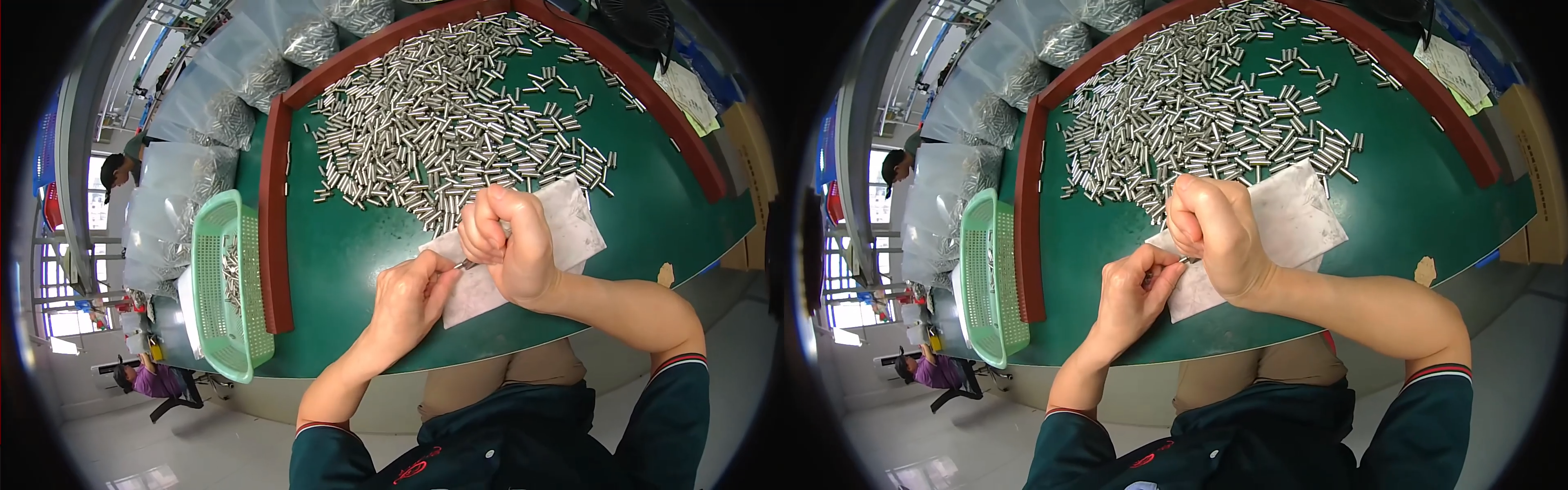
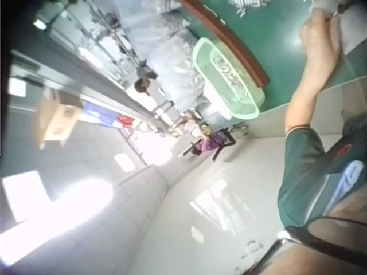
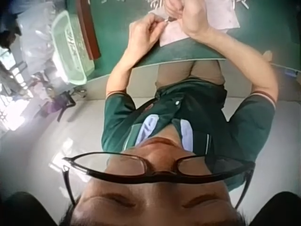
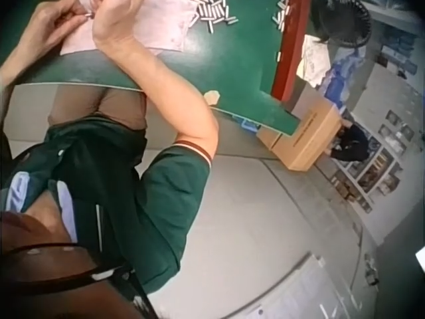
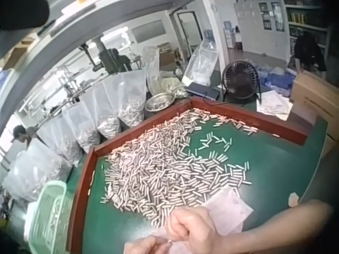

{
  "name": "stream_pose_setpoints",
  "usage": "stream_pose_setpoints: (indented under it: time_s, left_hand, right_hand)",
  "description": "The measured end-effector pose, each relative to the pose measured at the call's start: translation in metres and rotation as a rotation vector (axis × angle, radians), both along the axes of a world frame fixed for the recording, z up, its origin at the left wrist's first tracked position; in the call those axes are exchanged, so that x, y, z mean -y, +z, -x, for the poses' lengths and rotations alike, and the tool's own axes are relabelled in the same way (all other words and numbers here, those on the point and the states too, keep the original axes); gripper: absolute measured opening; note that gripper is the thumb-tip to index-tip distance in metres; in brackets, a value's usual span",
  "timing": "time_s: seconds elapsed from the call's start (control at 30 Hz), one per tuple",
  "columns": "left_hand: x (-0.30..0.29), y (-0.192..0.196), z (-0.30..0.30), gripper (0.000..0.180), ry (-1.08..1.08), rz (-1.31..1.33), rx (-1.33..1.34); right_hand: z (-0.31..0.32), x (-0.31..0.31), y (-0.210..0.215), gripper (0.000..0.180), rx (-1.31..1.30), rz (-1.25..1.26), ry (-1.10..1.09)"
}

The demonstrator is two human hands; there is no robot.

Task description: Cleaning small cylindrical metal components using a white cloth at a workbench.

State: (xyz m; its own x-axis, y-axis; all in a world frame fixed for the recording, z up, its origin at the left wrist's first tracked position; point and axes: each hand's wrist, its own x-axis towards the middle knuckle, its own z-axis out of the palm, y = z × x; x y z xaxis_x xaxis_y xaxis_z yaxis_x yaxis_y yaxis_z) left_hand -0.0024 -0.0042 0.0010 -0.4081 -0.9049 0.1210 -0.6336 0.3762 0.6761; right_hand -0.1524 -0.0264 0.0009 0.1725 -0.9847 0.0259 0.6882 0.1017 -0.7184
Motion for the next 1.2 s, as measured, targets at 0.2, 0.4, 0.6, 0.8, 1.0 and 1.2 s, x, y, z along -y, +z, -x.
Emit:
stream_pose_setpoints:
  time_s: [0.2,0.4,0.6,0.8,1.0,1.2]
  left_hand:
    - [-0.001,0.000,0.000,0.010,0.017,-0.011,0.001]
    - [-0.002,-0.002,-0.001,0.010,0.022,-0.015,0.008]
    - [-0.003,-0.003,0.002,0.009,0.022,0.012,-0.002]
    - [0.000,-0.001,0.004,0.009,0.008,0.039,-0.006]
    - [0.000,0.000,0.002,0.008,0.012,0.055,-0.011]
    - [0.011,0.003,-0.022,0.009,0.112,-0.813,-0.888]
  right_hand:
    - [0.000,-0.001,0.003,0.037,0.000,0.000,0.011]
    - [-0.001,-0.002,0.000,0.036,-0.019,0.010,0.002]
    - [-0.004,-0.006,0.000,0.036,-0.102,0.076,-0.049]
    - [-0.010,-0.009,0.002,0.037,-0.155,0.115,-0.068]
    - [-0.010,-0.008,0.000,0.037,-0.175,0.142,-0.067]
    - [-0.005,-0.007,-0.002,0.037,-0.098,0.077,-0.006]
